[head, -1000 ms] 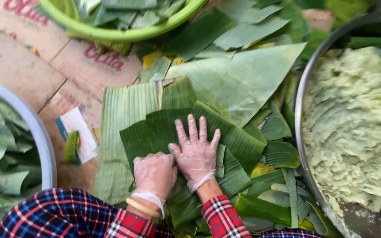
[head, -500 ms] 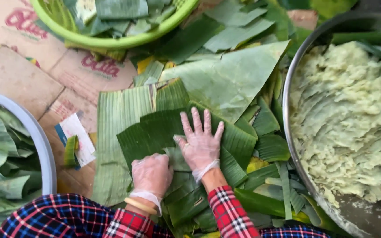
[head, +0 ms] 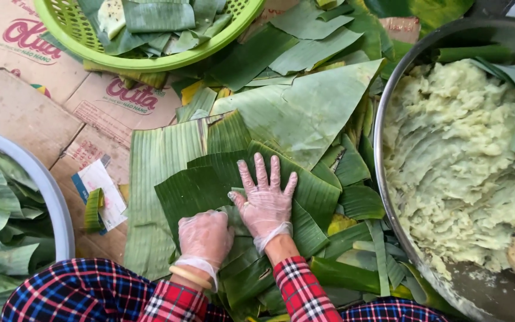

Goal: Portioning food filling onto banana leaves in preparation for wrapping.

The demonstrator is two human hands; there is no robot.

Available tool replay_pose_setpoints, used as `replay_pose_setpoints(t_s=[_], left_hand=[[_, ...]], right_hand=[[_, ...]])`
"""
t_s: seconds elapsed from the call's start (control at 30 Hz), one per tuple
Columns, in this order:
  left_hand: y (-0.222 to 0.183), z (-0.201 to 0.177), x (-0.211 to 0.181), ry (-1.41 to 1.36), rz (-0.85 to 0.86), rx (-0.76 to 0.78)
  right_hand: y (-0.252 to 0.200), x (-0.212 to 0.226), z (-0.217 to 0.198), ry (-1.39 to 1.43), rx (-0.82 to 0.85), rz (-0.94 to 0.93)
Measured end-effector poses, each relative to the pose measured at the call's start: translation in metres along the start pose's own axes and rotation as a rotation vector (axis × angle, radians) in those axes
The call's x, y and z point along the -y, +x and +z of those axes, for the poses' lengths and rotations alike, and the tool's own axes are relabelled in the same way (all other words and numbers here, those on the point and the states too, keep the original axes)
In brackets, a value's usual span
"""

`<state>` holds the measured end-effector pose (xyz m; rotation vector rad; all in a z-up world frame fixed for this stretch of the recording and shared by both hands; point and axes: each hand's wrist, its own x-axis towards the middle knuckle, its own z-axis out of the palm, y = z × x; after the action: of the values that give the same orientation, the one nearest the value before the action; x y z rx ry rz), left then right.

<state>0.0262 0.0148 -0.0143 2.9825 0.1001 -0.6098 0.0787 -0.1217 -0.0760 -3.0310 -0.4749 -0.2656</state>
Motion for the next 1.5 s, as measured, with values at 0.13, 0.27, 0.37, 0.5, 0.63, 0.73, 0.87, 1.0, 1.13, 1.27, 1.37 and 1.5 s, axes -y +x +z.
replay_pose_setpoints(t_s=[0.13, 0.27, 0.37, 0.5, 0.63, 0.73, 0.87, 1.0, 1.13, 1.27, 1.37, 1.5], left_hand=[[0.003, 0.008, 0.003, -0.062, -0.045, 0.084], [0.004, -0.001, 0.005, -0.119, -0.057, 0.184], [0.006, -0.003, 0.004, -0.091, -0.065, 0.188], [0.011, 0.006, 0.003, -0.080, -0.052, 0.179], [0.010, 0.004, 0.006, -0.101, -0.040, 0.176], [0.009, -0.003, 0.005, -0.114, -0.026, 0.181], [0.008, -0.003, 0.005, -0.114, -0.026, 0.189], [0.009, -0.003, 0.005, -0.103, -0.022, 0.201], [0.009, -0.002, 0.005, -0.100, -0.020, 0.174], [0.009, 0.000, 0.004, -0.100, -0.013, 0.157], [0.010, 0.006, 0.004, -0.114, -0.004, 0.158], [0.011, 0.005, 0.003, -0.108, 0.010, 0.130]], right_hand=[[0.013, 0.001, -0.027, -0.014, 0.282, 0.035], [0.018, 0.007, -0.044, 0.032, 0.495, 0.102], [0.011, 0.009, -0.030, 0.017, 0.368, 0.094], [-0.003, 0.007, -0.007, -0.030, 0.077, 0.058], [-0.004, 0.008, -0.005, -0.042, -0.039, 0.028], [-0.003, 0.006, -0.006, -0.034, -0.049, 0.024], [-0.007, 0.005, -0.007, -0.018, -0.094, 0.017], [-0.006, 0.005, -0.008, -0.015, -0.124, 0.020], [-0.005, 0.005, -0.009, -0.006, -0.140, 0.008], [-0.007, 0.004, -0.009, -0.025, -0.147, -0.005], [-0.007, 0.004, -0.007, -0.028, -0.153, -0.008], [-0.007, 0.004, -0.008, -0.022, -0.148, -0.009]])
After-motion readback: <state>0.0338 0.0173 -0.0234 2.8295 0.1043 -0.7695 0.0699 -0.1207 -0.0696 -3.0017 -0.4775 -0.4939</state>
